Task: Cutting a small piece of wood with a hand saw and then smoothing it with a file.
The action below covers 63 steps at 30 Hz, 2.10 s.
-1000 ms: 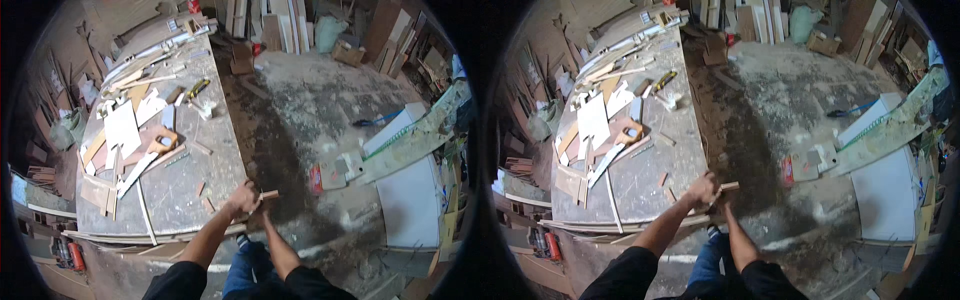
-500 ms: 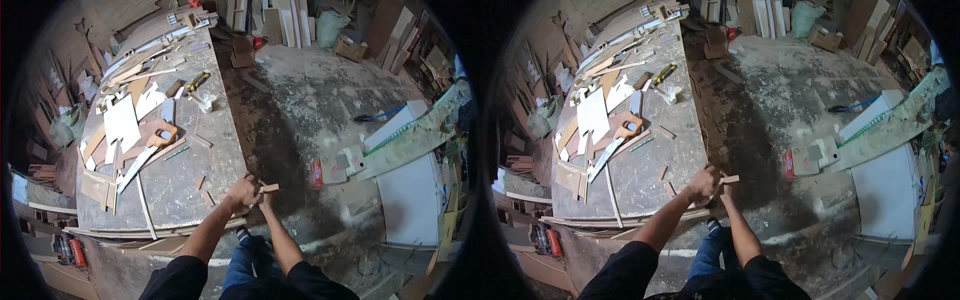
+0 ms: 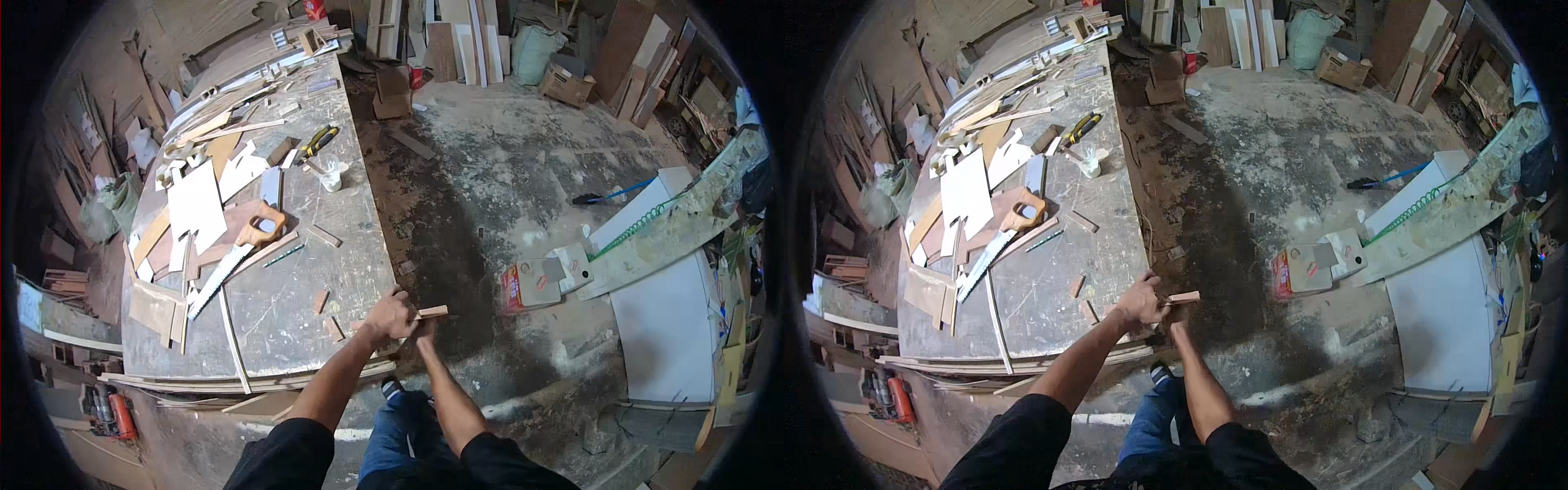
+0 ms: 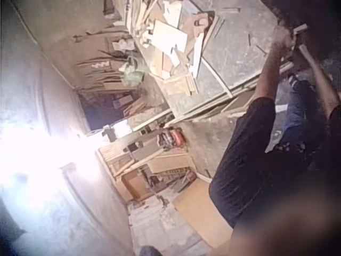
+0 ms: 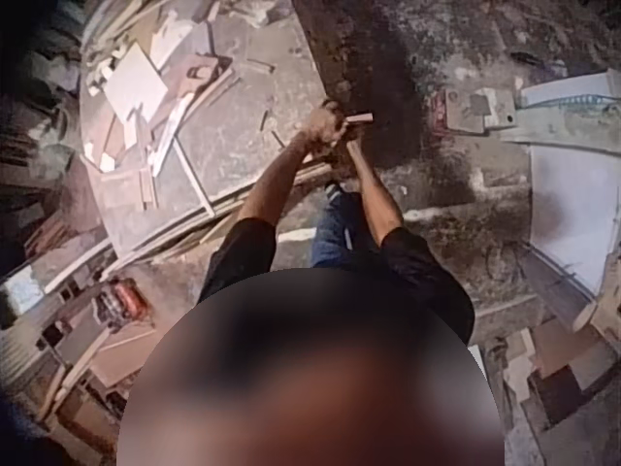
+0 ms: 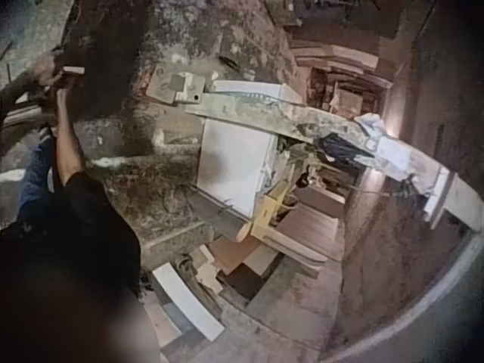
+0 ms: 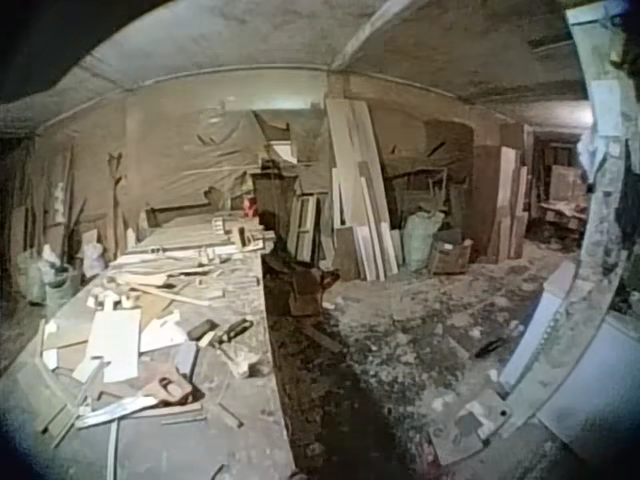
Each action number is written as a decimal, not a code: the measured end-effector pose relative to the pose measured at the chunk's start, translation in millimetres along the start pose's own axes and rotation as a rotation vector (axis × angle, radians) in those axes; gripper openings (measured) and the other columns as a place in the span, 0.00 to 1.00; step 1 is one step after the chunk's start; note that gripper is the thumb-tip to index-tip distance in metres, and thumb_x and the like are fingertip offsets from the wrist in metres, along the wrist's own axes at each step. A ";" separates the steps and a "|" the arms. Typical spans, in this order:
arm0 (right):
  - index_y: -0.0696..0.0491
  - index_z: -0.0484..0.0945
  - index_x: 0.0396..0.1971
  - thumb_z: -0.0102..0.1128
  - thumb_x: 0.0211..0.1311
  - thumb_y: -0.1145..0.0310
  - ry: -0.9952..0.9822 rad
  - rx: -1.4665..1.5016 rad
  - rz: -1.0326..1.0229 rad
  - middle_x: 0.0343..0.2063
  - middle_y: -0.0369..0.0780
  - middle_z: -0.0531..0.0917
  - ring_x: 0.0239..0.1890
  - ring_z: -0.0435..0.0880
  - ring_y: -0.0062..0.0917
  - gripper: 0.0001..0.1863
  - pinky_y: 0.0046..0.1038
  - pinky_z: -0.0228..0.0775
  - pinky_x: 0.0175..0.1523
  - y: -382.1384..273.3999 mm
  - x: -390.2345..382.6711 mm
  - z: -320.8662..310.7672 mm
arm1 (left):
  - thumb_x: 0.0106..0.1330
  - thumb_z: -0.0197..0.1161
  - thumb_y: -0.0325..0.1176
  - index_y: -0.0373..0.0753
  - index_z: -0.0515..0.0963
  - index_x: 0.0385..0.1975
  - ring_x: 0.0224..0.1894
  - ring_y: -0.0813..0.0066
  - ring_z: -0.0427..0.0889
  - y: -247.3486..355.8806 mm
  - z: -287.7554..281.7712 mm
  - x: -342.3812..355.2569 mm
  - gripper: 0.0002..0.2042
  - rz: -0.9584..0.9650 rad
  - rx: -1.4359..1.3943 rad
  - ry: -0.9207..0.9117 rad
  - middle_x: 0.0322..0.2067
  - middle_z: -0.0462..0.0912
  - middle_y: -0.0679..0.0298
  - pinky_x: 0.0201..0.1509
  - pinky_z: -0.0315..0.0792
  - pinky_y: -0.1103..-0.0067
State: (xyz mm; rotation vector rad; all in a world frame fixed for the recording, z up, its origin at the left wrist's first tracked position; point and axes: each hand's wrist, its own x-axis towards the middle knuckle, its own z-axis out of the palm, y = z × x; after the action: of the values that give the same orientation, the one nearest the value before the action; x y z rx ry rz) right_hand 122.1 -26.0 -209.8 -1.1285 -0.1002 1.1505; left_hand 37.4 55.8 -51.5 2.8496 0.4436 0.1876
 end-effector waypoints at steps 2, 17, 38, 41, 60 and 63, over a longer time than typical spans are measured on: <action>0.56 0.73 0.46 0.44 0.68 0.65 0.072 0.328 0.093 0.39 0.36 0.75 0.40 0.73 0.22 0.14 0.25 0.70 0.45 6.6 -2.5 0.7 | 0.54 0.57 0.45 0.38 0.83 0.26 0.45 0.58 0.75 0.4 -0.8 -1.0 0.16 0.000 0.046 -0.057 0.26 0.83 0.58 0.61 0.60 0.64; 0.56 0.73 0.40 0.46 0.68 0.64 -0.139 -0.609 -0.354 0.35 0.33 0.75 0.34 0.73 0.20 0.12 0.28 0.69 0.41 -7.5 -1.7 -2.8 | 0.51 0.57 0.45 0.40 0.82 0.23 0.41 0.64 0.76 1.4 4.3 0.3 0.15 0.053 -0.065 0.106 0.27 0.82 0.60 0.61 0.60 0.67; 0.53 0.74 0.29 0.51 0.65 0.65 -0.133 -0.513 -0.358 0.27 0.30 0.71 0.30 0.69 0.16 0.08 0.24 0.63 0.36 -21.8 -5.3 9.5 | 0.52 0.57 0.42 0.37 0.80 0.20 0.39 0.62 0.74 -1.2 -0.1 1.9 0.14 0.038 -0.054 0.017 0.24 0.80 0.58 0.55 0.64 0.68; 0.53 0.74 0.26 0.52 0.65 0.65 -0.107 -0.362 -0.327 0.24 0.30 0.70 0.29 0.68 0.15 0.10 0.23 0.61 0.35 -49.0 -7.2 14.8 | 0.51 0.57 0.42 0.34 0.80 0.26 0.41 0.62 0.75 -1.4 0.2 2.5 0.15 0.024 -0.047 0.030 0.25 0.81 0.57 0.60 0.60 0.66; 0.56 0.76 0.37 0.47 0.68 0.56 -0.122 -0.559 -0.370 0.31 0.41 0.78 0.36 0.74 0.23 0.17 0.28 0.67 0.42 4.4 -7.3 -3.5 | 0.51 0.57 0.43 0.39 0.82 0.23 0.41 0.61 0.74 -4.5 -0.4 2.5 0.14 0.015 -0.053 -0.020 0.26 0.82 0.59 0.58 0.61 0.66; 0.55 0.76 0.36 0.47 0.68 0.56 -0.106 -0.508 -0.388 0.30 0.41 0.78 0.35 0.73 0.23 0.17 0.29 0.67 0.41 -10.1 -0.4 3.6 | 0.51 0.57 0.43 0.39 0.81 0.21 0.41 0.62 0.75 -1.4 -0.2 0.3 0.13 -0.001 -0.050 -0.006 0.25 0.82 0.59 0.58 0.61 0.68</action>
State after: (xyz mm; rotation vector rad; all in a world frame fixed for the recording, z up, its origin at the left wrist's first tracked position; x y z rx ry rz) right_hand 126.5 -23.5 -200.3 -1.4129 -0.6959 0.8522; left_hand 37.2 57.2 -51.6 2.8006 0.4325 0.1876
